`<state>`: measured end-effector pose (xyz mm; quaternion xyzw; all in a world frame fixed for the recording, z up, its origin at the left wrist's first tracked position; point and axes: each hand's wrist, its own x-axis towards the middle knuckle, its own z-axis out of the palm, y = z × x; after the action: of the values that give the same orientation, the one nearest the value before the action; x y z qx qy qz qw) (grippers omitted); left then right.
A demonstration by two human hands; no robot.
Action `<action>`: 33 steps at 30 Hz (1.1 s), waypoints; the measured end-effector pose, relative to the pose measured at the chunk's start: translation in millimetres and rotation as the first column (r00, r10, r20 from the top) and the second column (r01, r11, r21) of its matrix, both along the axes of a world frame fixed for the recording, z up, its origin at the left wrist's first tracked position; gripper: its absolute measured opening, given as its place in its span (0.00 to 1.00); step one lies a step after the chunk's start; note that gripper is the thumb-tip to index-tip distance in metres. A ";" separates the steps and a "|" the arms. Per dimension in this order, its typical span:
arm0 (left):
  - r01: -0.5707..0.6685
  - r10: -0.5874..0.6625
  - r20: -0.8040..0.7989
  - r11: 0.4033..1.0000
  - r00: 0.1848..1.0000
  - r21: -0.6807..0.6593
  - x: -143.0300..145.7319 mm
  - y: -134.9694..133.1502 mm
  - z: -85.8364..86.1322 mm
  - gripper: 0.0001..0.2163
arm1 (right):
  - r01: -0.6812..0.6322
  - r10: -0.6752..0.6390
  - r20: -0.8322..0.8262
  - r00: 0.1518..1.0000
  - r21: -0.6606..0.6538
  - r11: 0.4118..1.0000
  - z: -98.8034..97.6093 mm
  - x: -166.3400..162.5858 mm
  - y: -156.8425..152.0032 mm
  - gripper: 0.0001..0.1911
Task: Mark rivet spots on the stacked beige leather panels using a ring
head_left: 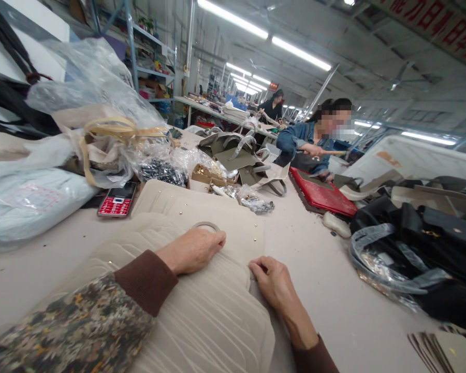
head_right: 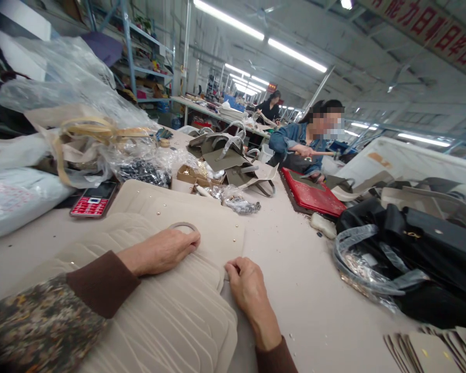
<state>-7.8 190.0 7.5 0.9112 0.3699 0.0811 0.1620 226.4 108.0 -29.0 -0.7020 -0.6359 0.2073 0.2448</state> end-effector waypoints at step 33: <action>0.084 -0.089 0.187 0.996 0.978 0.039 26.7 -31.3 7.3 0.04 | -0.233 0.223 0.100 0.970 0.657 0.717 9.6 -32.3 0.5 0.09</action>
<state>18.9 158.7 14.8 0.9170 0.3116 0.1658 0.1857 194.1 108.5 -19.4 -0.4866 -0.7508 -0.0087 0.4466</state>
